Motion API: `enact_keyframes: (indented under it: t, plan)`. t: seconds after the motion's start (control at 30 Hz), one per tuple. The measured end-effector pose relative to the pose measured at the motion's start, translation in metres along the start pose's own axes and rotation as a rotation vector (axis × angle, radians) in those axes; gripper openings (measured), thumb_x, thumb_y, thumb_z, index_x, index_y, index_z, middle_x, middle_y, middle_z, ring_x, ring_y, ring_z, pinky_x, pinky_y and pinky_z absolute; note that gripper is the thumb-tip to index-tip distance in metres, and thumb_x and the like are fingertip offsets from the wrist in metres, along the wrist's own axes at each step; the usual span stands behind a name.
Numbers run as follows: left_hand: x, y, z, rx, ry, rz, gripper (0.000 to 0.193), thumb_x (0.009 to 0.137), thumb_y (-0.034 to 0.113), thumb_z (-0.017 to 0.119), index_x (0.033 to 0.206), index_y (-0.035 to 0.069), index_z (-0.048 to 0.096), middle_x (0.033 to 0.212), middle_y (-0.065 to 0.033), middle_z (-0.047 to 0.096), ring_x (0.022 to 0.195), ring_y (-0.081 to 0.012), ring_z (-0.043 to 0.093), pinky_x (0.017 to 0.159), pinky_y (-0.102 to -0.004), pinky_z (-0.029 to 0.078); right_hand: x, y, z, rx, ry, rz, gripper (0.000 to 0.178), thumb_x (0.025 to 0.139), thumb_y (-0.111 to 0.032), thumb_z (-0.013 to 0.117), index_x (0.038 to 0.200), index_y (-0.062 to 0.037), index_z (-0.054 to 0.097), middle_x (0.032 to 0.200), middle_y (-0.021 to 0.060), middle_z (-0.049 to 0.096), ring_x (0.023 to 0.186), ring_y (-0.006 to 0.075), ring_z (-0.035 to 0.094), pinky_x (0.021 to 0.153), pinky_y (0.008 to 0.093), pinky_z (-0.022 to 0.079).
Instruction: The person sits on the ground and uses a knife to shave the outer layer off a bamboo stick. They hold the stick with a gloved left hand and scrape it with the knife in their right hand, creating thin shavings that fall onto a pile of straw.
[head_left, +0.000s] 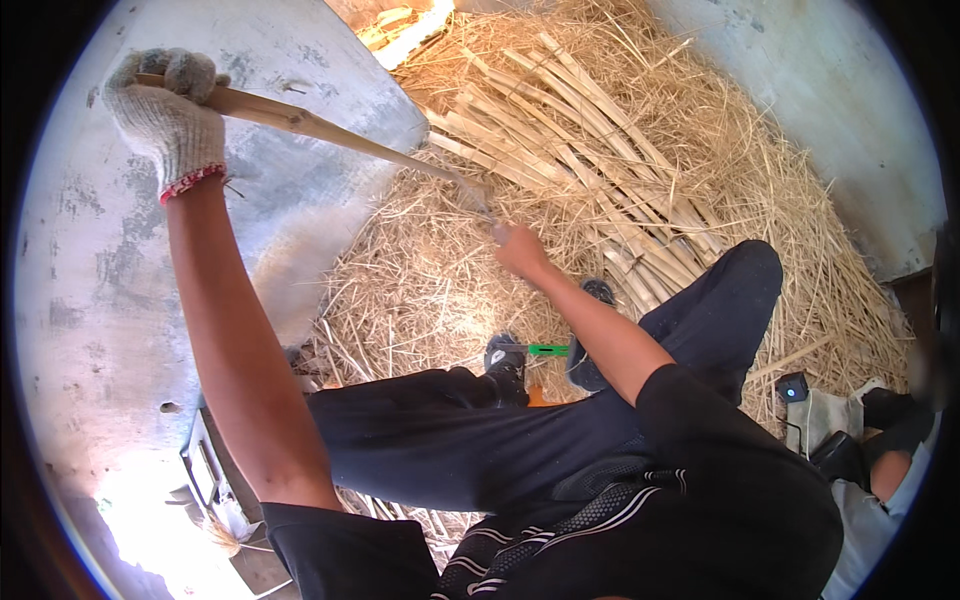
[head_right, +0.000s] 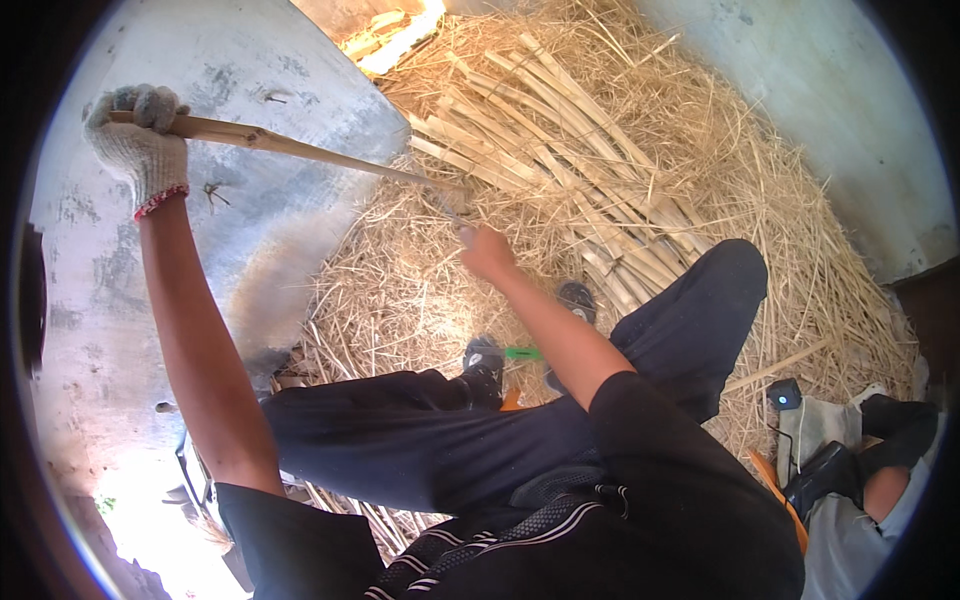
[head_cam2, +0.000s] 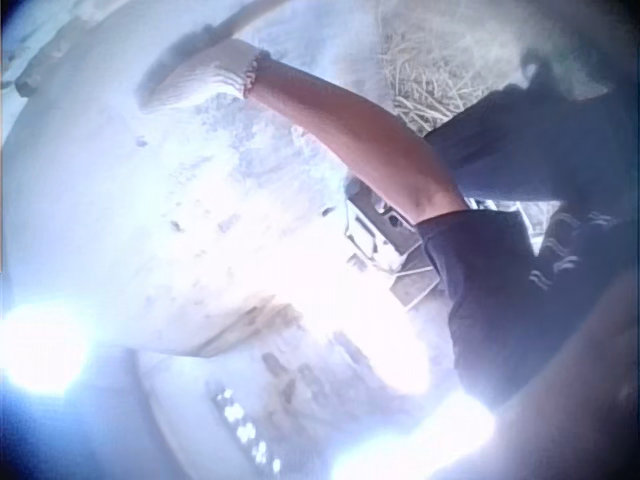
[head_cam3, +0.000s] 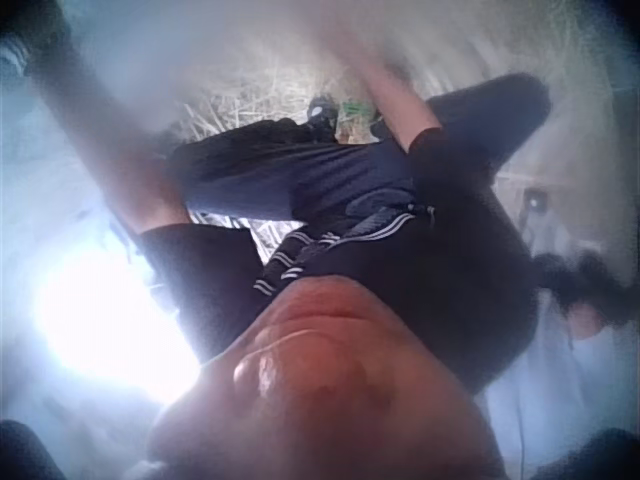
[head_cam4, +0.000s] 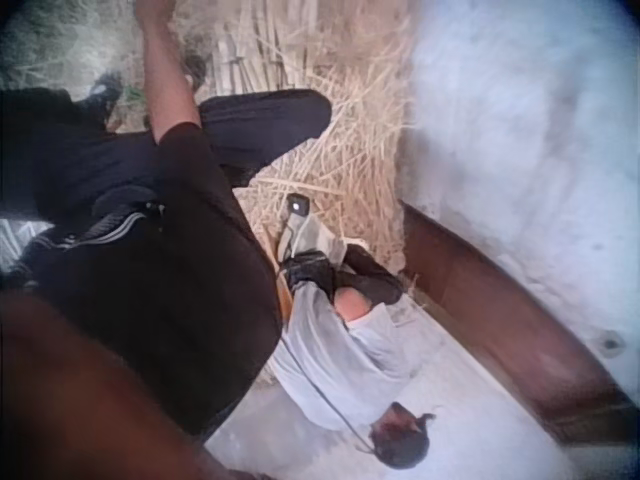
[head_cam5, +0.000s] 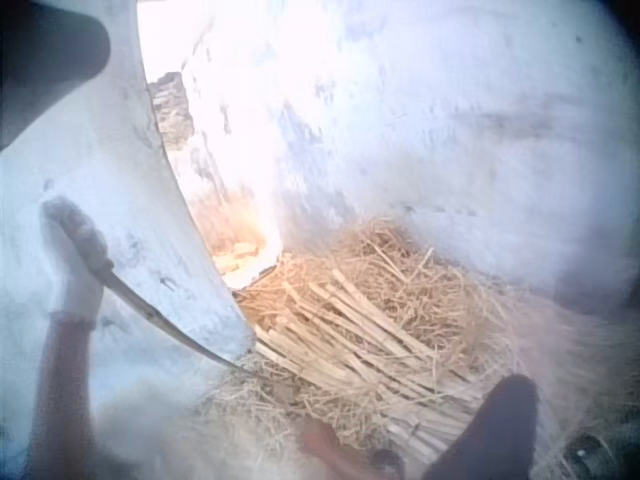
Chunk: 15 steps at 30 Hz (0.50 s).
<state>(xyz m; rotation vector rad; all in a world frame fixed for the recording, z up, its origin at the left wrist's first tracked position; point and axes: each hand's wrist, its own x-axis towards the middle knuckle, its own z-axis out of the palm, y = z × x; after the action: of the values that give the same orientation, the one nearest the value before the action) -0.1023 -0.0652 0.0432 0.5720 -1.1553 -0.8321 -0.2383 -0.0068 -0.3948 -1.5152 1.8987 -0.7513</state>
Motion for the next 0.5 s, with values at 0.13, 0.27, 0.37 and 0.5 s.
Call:
enact_keyframes:
  t: [0.13, 0.27, 0.37, 0.5]
  plan:
    - [0.002, 0.000, -0.004, 0.001, -0.077, 0.040, 0.018, 0.079, 0.021, 0.049, 0.063, 0.015, 0.040, 0.048, 0.0000, 0.033, 0.044, -0.0165, 0.032, 0.053, -0.0362, 0.033, 0.000, 0.007, -0.005, 0.121, -0.050, 0.409, 0.023, 0.086, -0.023, 0.058, 0.097, -0.0044, 0.063, 0.092, 0.0202, 0.066, 0.083, 0.0312, 0.067, 0.070, 0.0426, 0.054]
    - [0.003, 0.008, 0.003, 0.096, -0.021, 0.047, 0.020, 0.080, 0.021, 0.045, 0.062, 0.014, 0.039, 0.047, 0.0000, 0.033, 0.043, -0.0160, 0.031, 0.050, -0.0362, 0.033, 0.006, -0.052, -0.030, 0.429, -0.317, 0.463, 0.018, 0.089, -0.014, 0.052, 0.093, 0.0010, 0.062, 0.096, 0.0199, 0.065, 0.086, 0.0280, 0.067, 0.072, 0.0407, 0.053]
    - [0.005, 0.000, -0.004, 0.127, -0.028, 0.036, 0.023, 0.082, 0.021, 0.042, 0.061, 0.014, 0.038, 0.047, 0.0001, 0.031, 0.043, -0.0164, 0.030, 0.052, -0.0365, 0.034, -0.007, -0.071, -0.043, 0.310, -0.271, 0.272, 0.018, 0.088, -0.013, 0.052, 0.094, 0.0003, 0.062, 0.099, 0.0212, 0.064, 0.090, 0.0292, 0.066, 0.076, 0.0426, 0.053]
    - [0.011, 0.006, 0.006, 0.106, -0.005, 0.033, 0.023, 0.082, 0.020, 0.045, 0.061, 0.013, 0.039, 0.048, -0.0003, 0.031, 0.043, -0.0165, 0.031, 0.053, -0.0365, 0.033, 0.001, -0.019, 0.004, -0.030, -0.102, -0.030, 0.017, 0.088, -0.016, 0.054, 0.095, -0.0037, 0.063, 0.101, 0.0207, 0.064, 0.090, 0.0292, 0.065, 0.074, 0.0420, 0.052]
